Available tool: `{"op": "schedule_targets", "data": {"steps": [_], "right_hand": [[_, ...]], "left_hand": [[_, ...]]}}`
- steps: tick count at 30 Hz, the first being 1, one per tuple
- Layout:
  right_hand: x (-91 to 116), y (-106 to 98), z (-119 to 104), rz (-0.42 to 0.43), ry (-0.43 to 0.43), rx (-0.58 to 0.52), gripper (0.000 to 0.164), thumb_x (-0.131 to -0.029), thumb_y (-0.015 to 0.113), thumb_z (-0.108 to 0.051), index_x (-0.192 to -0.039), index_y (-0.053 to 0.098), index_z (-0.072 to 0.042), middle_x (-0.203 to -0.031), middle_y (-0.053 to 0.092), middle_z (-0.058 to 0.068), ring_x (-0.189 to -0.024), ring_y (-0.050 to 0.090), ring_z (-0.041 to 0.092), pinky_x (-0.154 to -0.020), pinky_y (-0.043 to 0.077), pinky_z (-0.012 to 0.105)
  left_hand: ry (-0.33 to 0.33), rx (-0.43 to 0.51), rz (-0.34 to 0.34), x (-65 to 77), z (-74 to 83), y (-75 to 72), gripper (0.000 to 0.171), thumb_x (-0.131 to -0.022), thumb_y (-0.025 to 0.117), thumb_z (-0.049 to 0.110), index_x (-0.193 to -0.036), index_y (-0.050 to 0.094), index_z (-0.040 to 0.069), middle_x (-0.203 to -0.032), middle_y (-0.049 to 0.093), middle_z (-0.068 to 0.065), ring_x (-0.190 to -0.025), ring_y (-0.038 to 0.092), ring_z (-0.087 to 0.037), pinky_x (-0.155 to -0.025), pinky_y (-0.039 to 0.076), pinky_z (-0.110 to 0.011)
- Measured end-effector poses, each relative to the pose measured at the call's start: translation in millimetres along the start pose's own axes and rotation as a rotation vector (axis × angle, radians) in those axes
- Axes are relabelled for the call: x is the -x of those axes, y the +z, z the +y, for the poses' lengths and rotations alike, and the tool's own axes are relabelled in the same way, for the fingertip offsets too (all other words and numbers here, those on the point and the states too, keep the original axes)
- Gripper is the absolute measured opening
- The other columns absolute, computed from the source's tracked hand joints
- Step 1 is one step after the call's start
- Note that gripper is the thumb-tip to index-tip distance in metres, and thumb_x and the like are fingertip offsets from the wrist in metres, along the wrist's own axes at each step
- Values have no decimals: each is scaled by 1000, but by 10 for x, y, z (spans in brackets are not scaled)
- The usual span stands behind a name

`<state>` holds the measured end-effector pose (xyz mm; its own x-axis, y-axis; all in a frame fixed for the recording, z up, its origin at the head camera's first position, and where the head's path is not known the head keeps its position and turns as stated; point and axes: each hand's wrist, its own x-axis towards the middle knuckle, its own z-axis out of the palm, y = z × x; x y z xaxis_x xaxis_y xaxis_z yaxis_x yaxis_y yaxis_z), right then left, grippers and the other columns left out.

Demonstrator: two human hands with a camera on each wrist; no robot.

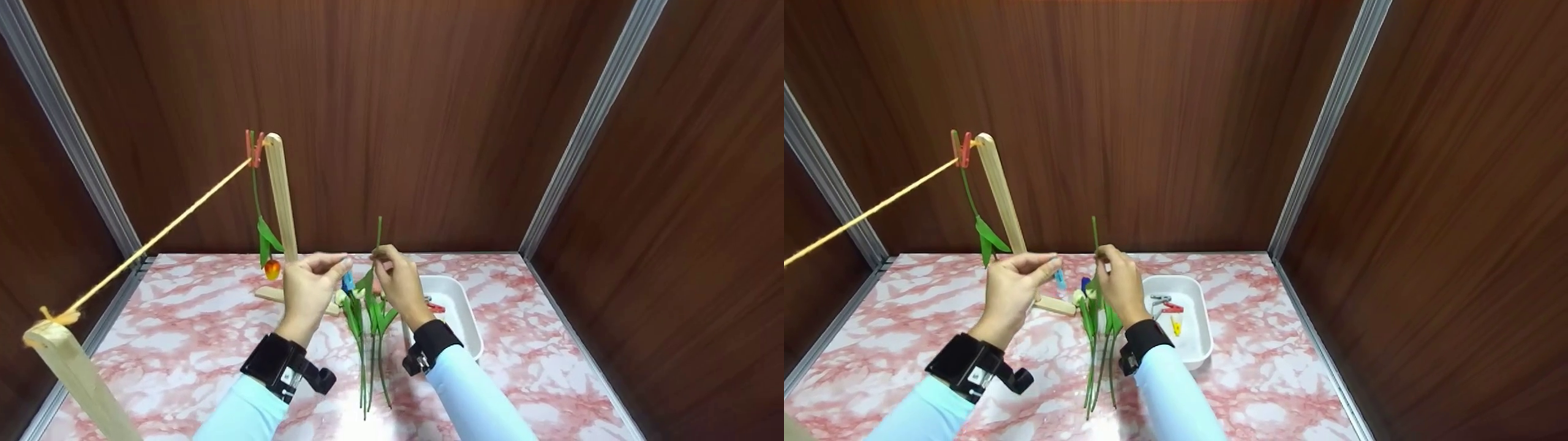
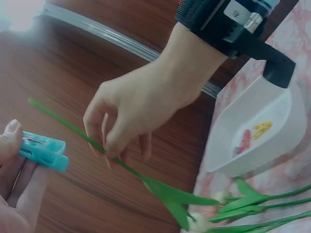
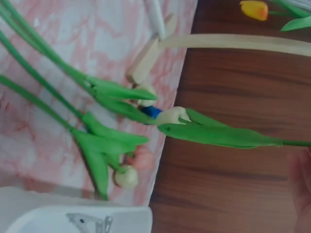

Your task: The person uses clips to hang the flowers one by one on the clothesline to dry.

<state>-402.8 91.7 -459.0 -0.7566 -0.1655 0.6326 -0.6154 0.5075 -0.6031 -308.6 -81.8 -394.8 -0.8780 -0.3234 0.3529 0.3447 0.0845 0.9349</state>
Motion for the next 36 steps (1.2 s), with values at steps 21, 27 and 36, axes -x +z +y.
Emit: {"op": "schedule_targets", "data": {"steps": [21, 27, 36], "right_hand": [[-309, 482, -1031, -328, -222, -312, 20, -106, 67, -5, -122, 75, 4, -119, 78, 22, -109, 79, 31, -92, 65, 25], [-407, 648, -1318, -340, -132, -379, 21, -107, 63, -1, -124, 75, 2, -120, 80, 19, -109, 79, 28, -89, 63, 18], [-588, 852, -1552, -350, 23, -471, 22, -112, 55, -3, -123, 73, 2, -125, 77, 21, -115, 74, 22, -89, 52, 12]], "left_hand": [[85, -280, 335, -962, 1777, -711, 16, -87, 94, 22, -99, 89, 12, -77, 81, 15, -66, 67, 7, -65, 53, -15], [-16, -353, 358, -1099, 1745, -785, 15, -90, 91, 21, -103, 89, 14, -73, 75, 18, -70, 69, 4, -71, 53, -17], [-82, -442, 384, -1238, 1642, -856, 15, -92, 89, 25, -105, 89, 19, -87, 84, 12, -112, 70, -17, -105, 53, -34]]}}
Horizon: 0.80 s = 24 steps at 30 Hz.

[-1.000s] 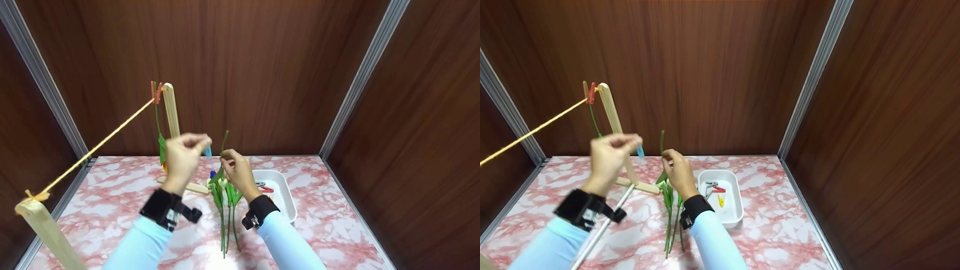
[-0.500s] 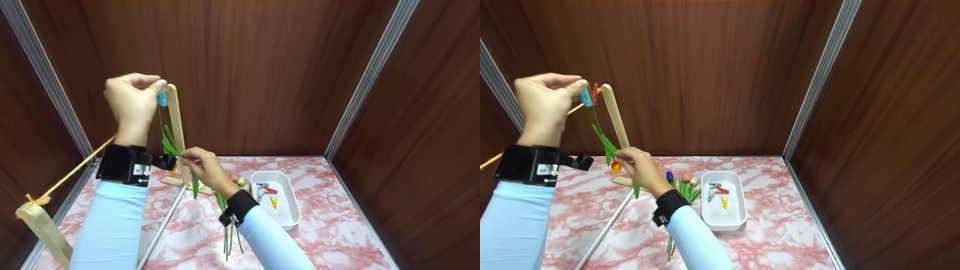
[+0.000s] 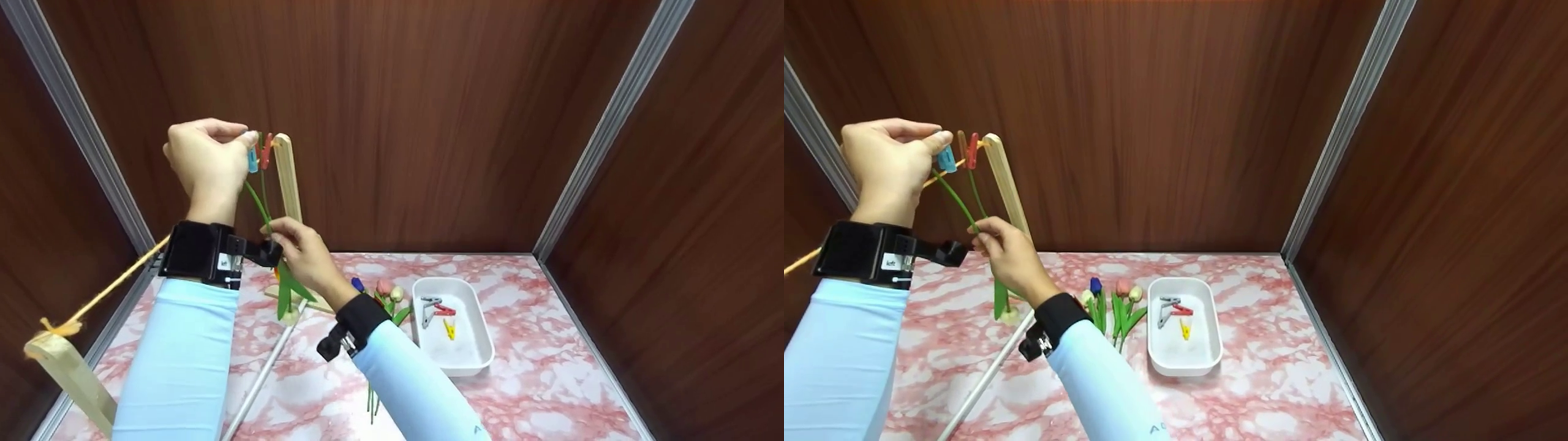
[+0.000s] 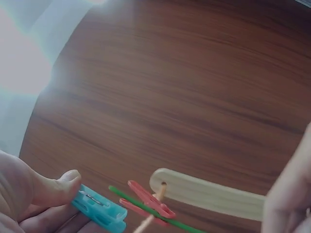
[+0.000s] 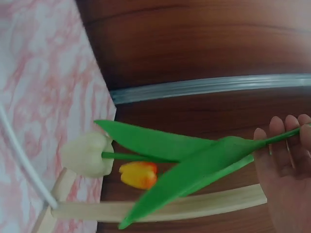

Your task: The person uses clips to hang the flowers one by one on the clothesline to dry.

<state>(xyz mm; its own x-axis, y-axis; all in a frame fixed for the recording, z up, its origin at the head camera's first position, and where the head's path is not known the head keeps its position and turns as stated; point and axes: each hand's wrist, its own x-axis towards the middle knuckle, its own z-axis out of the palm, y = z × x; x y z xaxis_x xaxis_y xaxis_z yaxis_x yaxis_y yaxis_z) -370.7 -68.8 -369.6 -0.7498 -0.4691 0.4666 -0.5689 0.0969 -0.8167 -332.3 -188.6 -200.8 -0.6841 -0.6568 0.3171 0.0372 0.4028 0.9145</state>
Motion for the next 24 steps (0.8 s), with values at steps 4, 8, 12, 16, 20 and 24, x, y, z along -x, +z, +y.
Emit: {"op": "schedule_targets", "data": {"steps": [4, 8, 12, 16, 20, 24], "right_hand": [[-86, 58, 9, 16, 62, -98, 22, -111, 54, 0, -122, 72, 6, -121, 76, 25, -106, 72, 20, -83, 50, 13], [-148, 94, 37, 24, 104, -182, 22, -111, 51, 2, -122, 70, 8, -115, 74, 28, -98, 69, 13, -89, 53, 15], [-195, 111, 34, 32, 115, -235, 23, -111, 50, 2, -122, 69, 10, -111, 72, 29, -91, 65, 6, -89, 56, 17], [-232, 128, 15, 48, 111, -288, 22, -111, 50, 3, -122, 67, 13, -104, 71, 23, -89, 65, 7, -86, 59, 19], [-245, 148, 16, 48, 131, -319, 22, -111, 50, 4, -121, 67, 12, -97, 68, 8, -87, 64, 7, -84, 60, 20], [-252, 182, 21, 47, 153, -337, 22, -111, 50, 4, -122, 66, 13, -95, 67, 4, -86, 64, 7, -84, 60, 20]], "left_hand": [[-13, -5, -18, -23, -42, 13, 15, -92, 89, 25, -106, 89, 18, -77, 78, 17, -108, 70, -17, -98, 53, -32], [-19, -20, -24, -28, -65, 15, 16, -92, 88, 24, -106, 89, 17, -67, 67, 23, -102, 66, -13, -85, 50, -27], [-16, -42, -20, -30, -47, 3, 17, -91, 89, 25, -106, 89, 17, -62, 59, 28, -109, 67, -16, -88, 50, -29], [-25, -52, -31, -34, -21, 8, 18, -91, 88, 25, -107, 88, 18, -66, 63, 26, -110, 70, -17, -89, 53, -31], [-24, -56, -35, -20, -36, 17, 19, -92, 87, 24, -109, 88, 16, -69, 64, 23, -101, 69, -13, -81, 50, -26], [-22, -65, -40, -22, -80, 21, 17, -93, 87, 22, -109, 88, 15, -72, 67, 20, -105, 69, -16, -80, 48, -25]]}}
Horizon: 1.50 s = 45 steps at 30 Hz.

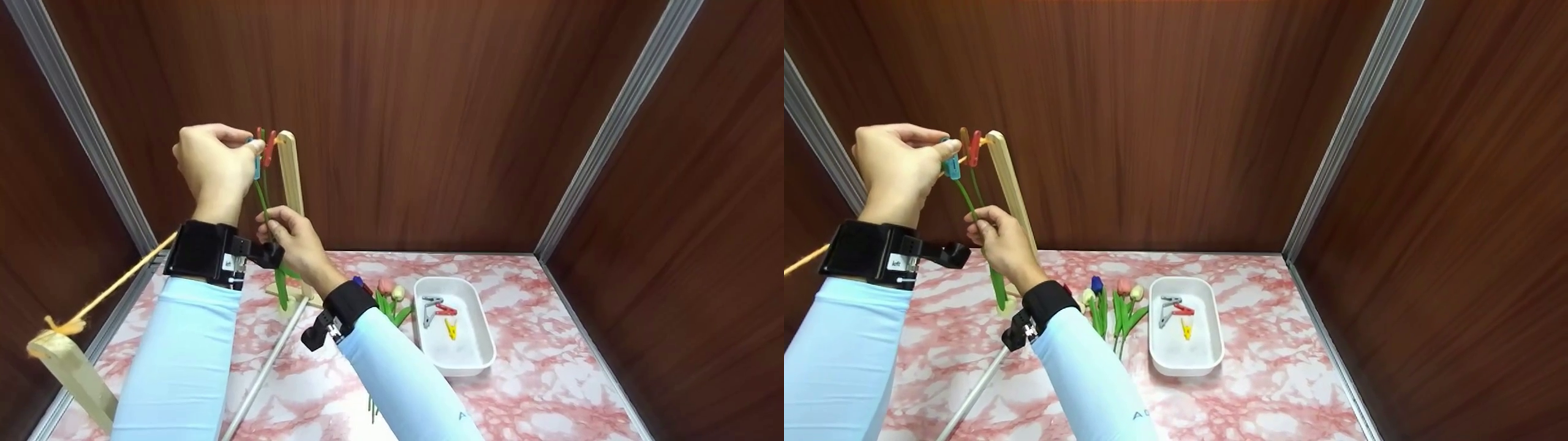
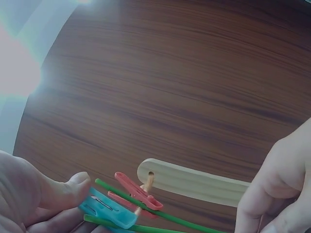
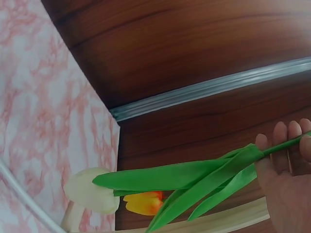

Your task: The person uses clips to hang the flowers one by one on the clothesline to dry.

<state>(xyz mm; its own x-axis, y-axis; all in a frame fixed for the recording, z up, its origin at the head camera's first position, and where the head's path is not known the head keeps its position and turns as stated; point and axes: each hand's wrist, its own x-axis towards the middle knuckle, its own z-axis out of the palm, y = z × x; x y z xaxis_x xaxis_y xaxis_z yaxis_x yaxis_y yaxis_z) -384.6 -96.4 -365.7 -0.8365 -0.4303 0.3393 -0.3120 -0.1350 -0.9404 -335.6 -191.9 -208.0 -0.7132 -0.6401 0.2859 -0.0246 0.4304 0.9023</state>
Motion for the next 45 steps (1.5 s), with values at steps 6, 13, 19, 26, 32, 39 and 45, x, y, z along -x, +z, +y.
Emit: {"op": "schedule_targets", "data": {"steps": [6, 13, 19, 26, 32, 39, 45], "right_hand": [[-10, 70, -24, 11, 21, -30, 22, -112, 50, 3, -122, 68, 10, -100, 70, 9, -87, 65, 6, -90, 62, 22], [-25, 110, -59, 44, 33, -30, 21, -111, 52, 3, -120, 70, 8, -99, 71, 8, -88, 67, 5, -93, 63, 22], [-18, 110, -71, 31, 11, -33, 21, -111, 52, 2, -121, 70, 8, -99, 71, 8, -87, 67, 4, -90, 63, 21], [-19, 109, -80, 38, -10, -34, 21, -110, 53, 3, -122, 70, 10, -97, 71, 8, -86, 67, 5, -88, 62, 20], [-34, 135, -81, 40, 10, -67, 21, -110, 53, 4, -121, 70, 11, -94, 69, 5, -86, 68, 6, -93, 65, 24], [-46, 157, -63, 62, 29, -77, 21, -110, 52, 5, -120, 69, 11, -95, 70, 7, -87, 68, 6, -94, 65, 24], [-27, 162, -48, 62, 40, -92, 21, -110, 52, 6, -120, 69, 12, -94, 68, 4, -87, 68, 6, -95, 64, 24]], "left_hand": [[-36, -28, -16, 0, -30, -19, 18, -93, 87, 22, -111, 88, 16, -110, 85, 0, -118, 71, -25, -93, 55, -34], [-17, -16, -9, -9, 8, -54, 17, -92, 87, 23, -109, 88, 18, -79, 72, 18, -122, 69, -24, -102, 54, -38], [12, -4, 1, -5, 76, -128, 14, -91, 89, 23, -105, 89, 19, -64, 60, 27, -119, 67, -22, -94, 52, -33], [20, 2, 1, -34, 79, -126, 12, -92, 89, 24, -103, 89, 20, -66, 60, 26, -129, 61, -25, -102, 50, -37], [5, -16, -1, -36, -12, -58, 15, -93, 87, 23, -107, 88, 17, -68, 60, 24, -124, 65, -25, -98, 52, -36], [-10, -49, -37, 1, -43, -26, 24, -92, 89, 23, -114, 86, 13, -81, 67, 17, -113, 67, -21, -84, 49, -27], [-14, -65, -58, 19, -41, -24, 26, -93, 88, 22, -117, 85, 12, -114, 81, -2, -116, 70, -23, -83, 52, -26]]}}
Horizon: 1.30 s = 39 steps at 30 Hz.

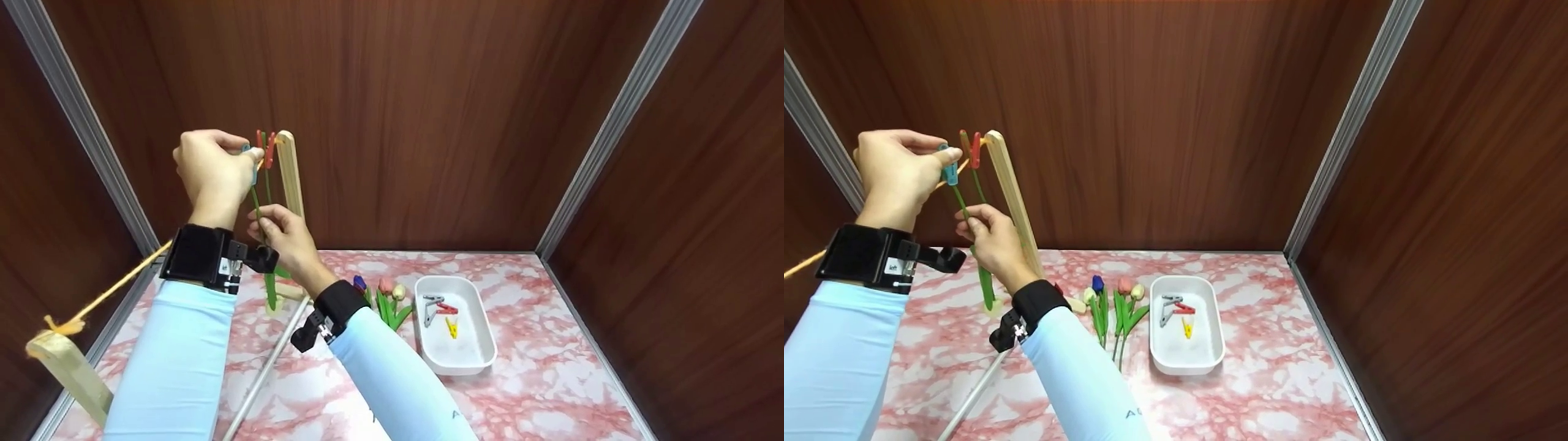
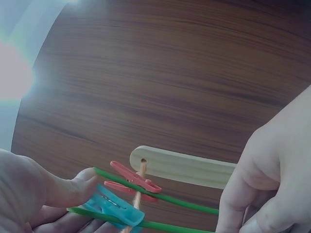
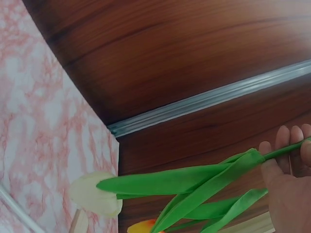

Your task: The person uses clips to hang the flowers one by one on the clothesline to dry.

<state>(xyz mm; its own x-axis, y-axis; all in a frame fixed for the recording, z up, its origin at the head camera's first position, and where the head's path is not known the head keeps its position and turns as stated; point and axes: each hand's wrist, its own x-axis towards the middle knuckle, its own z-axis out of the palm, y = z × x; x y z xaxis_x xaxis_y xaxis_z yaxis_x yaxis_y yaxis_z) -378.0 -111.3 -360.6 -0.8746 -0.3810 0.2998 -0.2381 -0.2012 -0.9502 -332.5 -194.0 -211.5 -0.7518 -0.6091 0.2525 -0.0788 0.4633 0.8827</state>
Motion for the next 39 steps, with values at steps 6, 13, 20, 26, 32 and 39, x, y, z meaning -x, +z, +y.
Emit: {"op": "schedule_targets", "data": {"steps": [6, 13, 20, 26, 32, 39], "right_hand": [[-11, 9, -16, -1, -11, -37, 21, -110, 51, 7, -121, 68, 15, -96, 70, 9, -87, 68, 6, -96, 65, 26], [-24, 34, -16, 10, 5, -33, 21, -110, 52, 5, -121, 68, 13, -106, 74, 19, -90, 70, 8, -96, 65, 26], [9, 25, -24, -9, 11, -3, 24, -111, 51, 2, -126, 69, 10, -113, 76, 21, -102, 77, 21, -100, 64, 27], [78, -98, -30, -35, 0, 133, 33, -114, 53, -10, -144, 66, -2, -142, 73, 18, -135, 70, 25, -109, 54, 21], [306, -284, 3, -7, -5, 147, 36, -112, 57, -10, -147, 63, 0, -149, 68, 18, -140, 64, 23, -118, 53, 28], [479, -631, 75, 45, -45, 71, 31, -111, 54, -3, -138, 61, 10, -135, 68, 31, -124, 70, 23, -118, 56, 37]], "left_hand": [[14, -8, 12, 1, -18, 8, 13, -93, 87, 20, -105, 88, 15, -99, 79, 4, -124, 66, -29, -95, 52, -35], [8, -23, 5, 22, -75, 34, 19, -94, 86, 21, -110, 86, 11, -111, 77, -4, -127, 64, -32, -93, 50, -37], [-7, -48, -30, 40, -90, 10, 32, -95, 85, 26, -123, 82, 10, -129, 76, -13, -129, 65, -31, -99, 53, -42], [-7, -36, -28, 47, -87, 24, 35, -97, 83, 26, -127, 80, 9, -128, 78, -15, -126, 68, -31, -106, 56, -45], [5, -49, -45, 69, -106, 55, 39, -97, 82, 29, -130, 79, 9, -129, 77, -16, -129, 68, -32, -108, 55, -47], [32, -47, -16, 59, -107, 37, 38, -97, 82, 27, -130, 78, 9, -120, 80, -15, -117, 71, -28, -104, 56, -47]]}}
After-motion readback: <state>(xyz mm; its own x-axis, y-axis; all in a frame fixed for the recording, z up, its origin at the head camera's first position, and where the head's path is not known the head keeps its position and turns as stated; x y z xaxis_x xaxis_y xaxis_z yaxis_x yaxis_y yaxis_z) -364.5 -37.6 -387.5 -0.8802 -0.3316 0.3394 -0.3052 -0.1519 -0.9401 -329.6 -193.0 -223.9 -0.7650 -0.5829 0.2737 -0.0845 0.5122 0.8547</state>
